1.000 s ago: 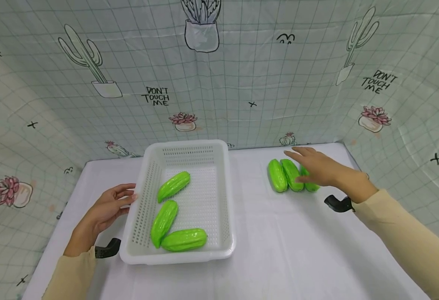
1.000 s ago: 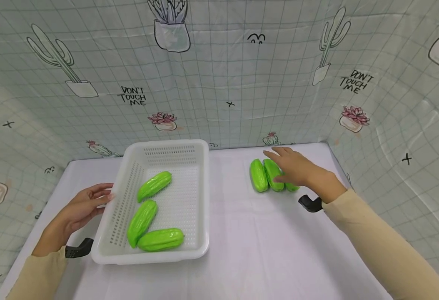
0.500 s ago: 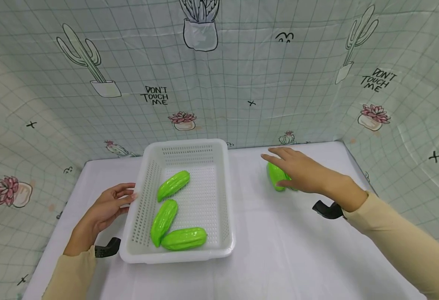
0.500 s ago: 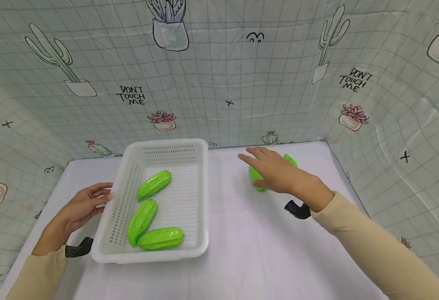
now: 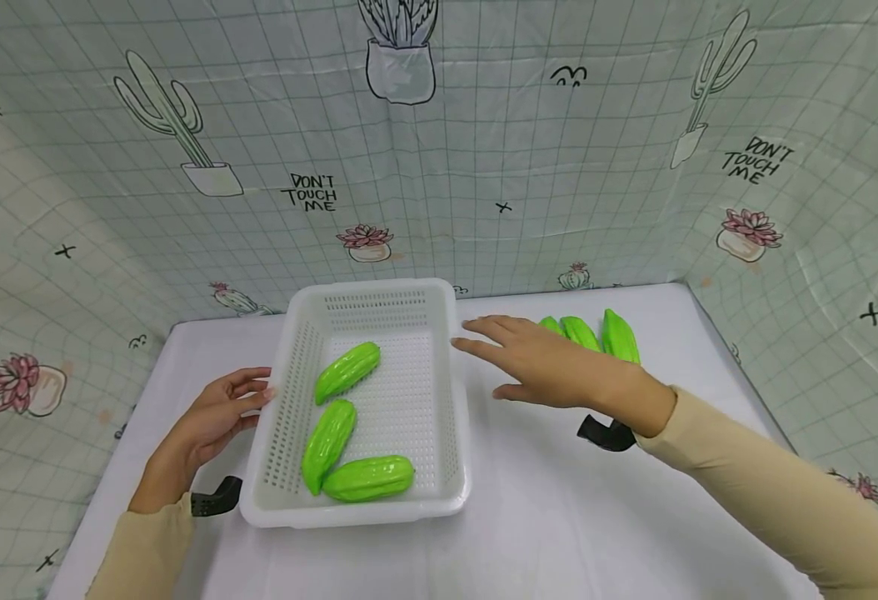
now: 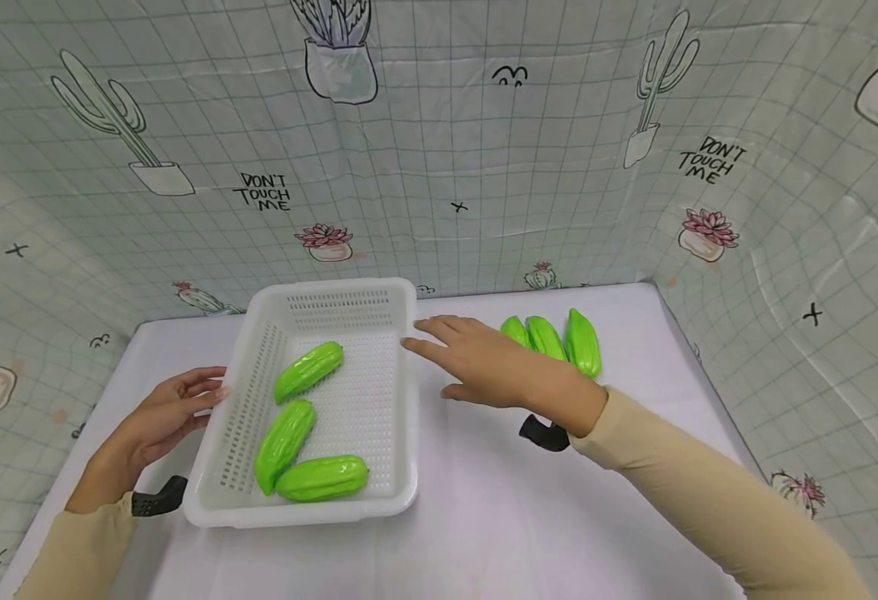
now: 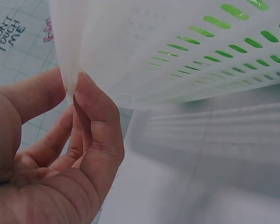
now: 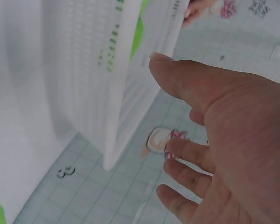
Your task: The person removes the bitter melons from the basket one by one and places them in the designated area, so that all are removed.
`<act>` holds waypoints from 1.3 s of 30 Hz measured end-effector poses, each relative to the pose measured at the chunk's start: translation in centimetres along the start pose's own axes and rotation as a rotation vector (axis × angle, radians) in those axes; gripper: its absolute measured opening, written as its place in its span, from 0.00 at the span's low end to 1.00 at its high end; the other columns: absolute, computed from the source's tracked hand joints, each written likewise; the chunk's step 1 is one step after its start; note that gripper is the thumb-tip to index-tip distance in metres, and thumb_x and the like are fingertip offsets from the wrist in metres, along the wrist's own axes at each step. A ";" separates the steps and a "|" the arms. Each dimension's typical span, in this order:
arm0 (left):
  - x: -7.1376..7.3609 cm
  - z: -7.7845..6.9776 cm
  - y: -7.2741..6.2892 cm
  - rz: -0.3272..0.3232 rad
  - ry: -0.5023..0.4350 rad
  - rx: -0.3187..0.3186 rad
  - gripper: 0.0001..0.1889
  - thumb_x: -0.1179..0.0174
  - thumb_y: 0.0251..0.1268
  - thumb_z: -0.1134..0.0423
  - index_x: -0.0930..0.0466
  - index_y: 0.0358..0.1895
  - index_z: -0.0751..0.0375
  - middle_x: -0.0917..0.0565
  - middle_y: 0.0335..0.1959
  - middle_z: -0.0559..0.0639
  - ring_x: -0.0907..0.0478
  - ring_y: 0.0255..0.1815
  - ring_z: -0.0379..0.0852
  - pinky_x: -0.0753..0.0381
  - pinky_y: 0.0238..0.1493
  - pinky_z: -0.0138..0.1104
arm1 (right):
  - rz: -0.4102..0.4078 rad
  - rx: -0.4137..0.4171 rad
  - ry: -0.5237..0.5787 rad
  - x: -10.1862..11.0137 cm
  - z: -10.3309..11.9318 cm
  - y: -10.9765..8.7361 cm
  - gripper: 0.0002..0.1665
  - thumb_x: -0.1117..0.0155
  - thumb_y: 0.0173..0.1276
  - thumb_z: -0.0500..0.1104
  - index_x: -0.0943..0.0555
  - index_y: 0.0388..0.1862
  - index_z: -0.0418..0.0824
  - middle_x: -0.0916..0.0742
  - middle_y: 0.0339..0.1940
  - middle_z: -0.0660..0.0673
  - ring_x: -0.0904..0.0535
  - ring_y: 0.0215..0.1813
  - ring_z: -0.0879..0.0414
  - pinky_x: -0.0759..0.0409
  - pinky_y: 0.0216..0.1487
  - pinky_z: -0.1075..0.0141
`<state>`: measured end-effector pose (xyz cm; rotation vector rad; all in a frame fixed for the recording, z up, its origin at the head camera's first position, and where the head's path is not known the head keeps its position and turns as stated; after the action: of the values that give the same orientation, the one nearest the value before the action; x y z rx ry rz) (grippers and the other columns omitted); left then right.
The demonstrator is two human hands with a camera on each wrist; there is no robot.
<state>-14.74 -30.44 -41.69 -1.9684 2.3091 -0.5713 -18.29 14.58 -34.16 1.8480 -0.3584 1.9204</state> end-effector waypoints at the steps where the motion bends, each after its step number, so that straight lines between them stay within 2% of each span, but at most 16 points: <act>1: 0.0 0.0 0.0 0.000 0.002 -0.001 0.34 0.41 0.81 0.67 0.46 0.80 0.75 0.20 0.50 0.40 0.17 0.45 0.33 0.14 0.47 0.31 | 0.004 0.014 -0.003 0.0 0.3 0.4 0.48 0.18 0.65 0.45 0.32 0.79 0.38 0.26 0.77 0.33 0.29 0.76 0.36 0.27 0.74 0.43; 11: 0.0 -0.1 -0.1 0.002 0.002 -0.001 0.34 0.41 0.81 0.67 0.46 0.80 0.75 0.21 0.51 0.41 0.16 0.45 0.33 0.14 0.47 0.31 | 0.104 0.137 -0.088 -0.5 3.4 4.5 0.49 0.20 0.68 0.49 0.34 0.82 0.41 0.29 0.80 0.37 0.31 0.79 0.41 0.31 0.78 0.48; 17: -0.1 -0.1 -0.1 0.001 -0.008 -0.003 0.34 0.41 0.81 0.67 0.46 0.80 0.76 0.21 0.52 0.41 0.17 0.46 0.34 0.14 0.47 0.32 | 0.141 0.200 -0.134 -1.1 4.7 6.4 0.49 0.21 0.68 0.50 0.35 0.82 0.43 0.29 0.79 0.38 0.31 0.79 0.42 0.32 0.79 0.51; 28: -0.1 -0.2 -0.1 0.002 0.003 -0.002 0.34 0.42 0.82 0.66 0.46 0.80 0.75 0.21 0.52 0.41 0.17 0.46 0.33 0.14 0.48 0.32 | 0.270 0.198 -0.204 -1.8 6.6 8.8 0.49 0.24 0.71 0.52 0.37 0.84 0.49 0.31 0.82 0.43 0.34 0.81 0.47 0.36 0.81 0.56; 39: -0.1 -0.1 -0.2 -0.020 0.008 0.019 0.34 0.41 0.81 0.66 0.45 0.80 0.73 0.21 0.52 0.42 0.17 0.46 0.34 0.14 0.48 0.32 | 0.379 0.243 -0.273 -3.5 8.6 10.7 0.51 0.27 0.73 0.56 0.42 0.87 0.55 0.35 0.86 0.47 0.40 0.85 0.51 0.40 0.83 0.60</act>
<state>-14.59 -30.30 -41.55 -1.9874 2.2825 -0.6012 -16.01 0.67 -35.77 2.3519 -0.6249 2.0235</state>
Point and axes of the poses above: each hand's wrist, its own y-axis towards the middle knuckle, its own x-axis out of the back of the hand, z = x × y, the point moved 1 cm from there along y, towards the middle knuckle
